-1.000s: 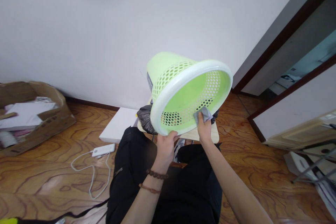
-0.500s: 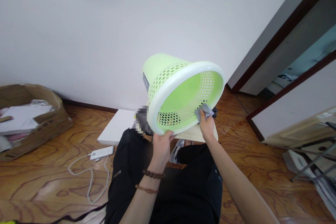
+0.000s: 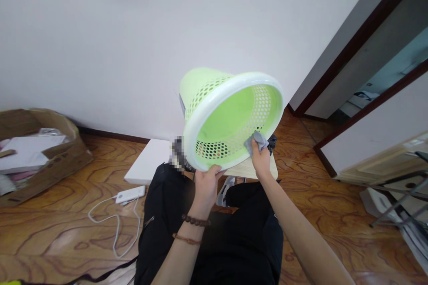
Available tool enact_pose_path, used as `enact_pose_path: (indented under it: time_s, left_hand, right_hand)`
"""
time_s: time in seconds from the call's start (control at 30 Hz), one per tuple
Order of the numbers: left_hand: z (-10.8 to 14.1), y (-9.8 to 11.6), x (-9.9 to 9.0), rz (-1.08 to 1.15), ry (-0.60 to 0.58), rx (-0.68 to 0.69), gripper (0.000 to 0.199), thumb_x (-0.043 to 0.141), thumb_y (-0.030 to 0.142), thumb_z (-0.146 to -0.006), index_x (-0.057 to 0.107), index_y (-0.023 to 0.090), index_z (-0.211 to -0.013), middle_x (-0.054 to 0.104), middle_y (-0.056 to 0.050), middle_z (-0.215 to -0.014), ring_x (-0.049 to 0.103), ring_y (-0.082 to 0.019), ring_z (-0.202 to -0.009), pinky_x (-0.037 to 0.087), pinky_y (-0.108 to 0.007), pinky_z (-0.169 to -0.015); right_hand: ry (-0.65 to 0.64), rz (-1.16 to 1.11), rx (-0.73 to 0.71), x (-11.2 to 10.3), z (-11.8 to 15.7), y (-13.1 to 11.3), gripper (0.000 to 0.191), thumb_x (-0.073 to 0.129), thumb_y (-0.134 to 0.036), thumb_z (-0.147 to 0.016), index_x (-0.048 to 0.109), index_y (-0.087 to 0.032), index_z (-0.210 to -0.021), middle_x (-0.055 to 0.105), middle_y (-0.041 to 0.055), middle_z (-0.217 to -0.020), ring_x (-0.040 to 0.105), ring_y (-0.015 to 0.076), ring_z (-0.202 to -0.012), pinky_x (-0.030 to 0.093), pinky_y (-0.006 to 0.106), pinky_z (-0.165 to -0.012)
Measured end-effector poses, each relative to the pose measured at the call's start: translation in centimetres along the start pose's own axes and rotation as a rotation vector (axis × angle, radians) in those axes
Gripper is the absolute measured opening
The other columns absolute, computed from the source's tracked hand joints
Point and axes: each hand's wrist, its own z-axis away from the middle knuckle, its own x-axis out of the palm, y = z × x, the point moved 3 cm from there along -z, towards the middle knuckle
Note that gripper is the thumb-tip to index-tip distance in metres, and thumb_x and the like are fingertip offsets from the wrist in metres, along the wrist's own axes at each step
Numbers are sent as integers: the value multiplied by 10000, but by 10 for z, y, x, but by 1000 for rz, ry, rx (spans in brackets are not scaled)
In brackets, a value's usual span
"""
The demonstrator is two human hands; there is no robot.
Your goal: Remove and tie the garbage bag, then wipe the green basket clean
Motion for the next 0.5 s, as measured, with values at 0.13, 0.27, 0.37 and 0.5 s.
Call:
enact_pose_path:
  time_s: [0.13, 0.27, 0.37, 0.5]
  left_hand:
    - [-3, 0, -5, -43, 3, -28, 560, 643, 89, -593, 539, 185, -1135, 640, -68, -1073, 587, -240, -999, 487, -450, -855]
    - [-16, 17, -24, -134, 55, 28, 428, 664, 177, -632, 594, 158, -1053, 626, -83, -1116, 567, -259, -1055, 472, -421, -887]
    - [-24, 28, -38, -240, 60, 71, 404, 670, 167, -622, 633, 144, -1024, 658, -90, -1055, 563, -259, -1071, 439, -397, -931]
    - [-27, 22, -47, -375, 11, -4, 382, 671, 132, -603, 658, 124, -985, 663, -121, -1040, 578, -266, -1047, 441, -406, -920]
  right_hand:
    - [13, 43, -111, -12, -3, -14, 463, 482, -500, -803, 614, -114, -1023, 658, 120, -978, 599, 247, -925, 450, 341, -818]
    - [19, 77, -207, -25, -16, -23, 429, 499, -473, -792, 610, -128, -1022, 655, 103, -968, 593, 228, -889, 449, 340, -802]
    - [16, 142, -267, -37, -32, -25, 374, 519, -455, -773, 615, -148, -966, 658, 82, -881, 585, 214, -807, 445, 339, -761]
    - [15, 252, -331, -50, -46, -23, 325, 506, -441, -784, 603, -159, -913, 640, 61, -783, 559, 197, -714, 431, 334, -704]
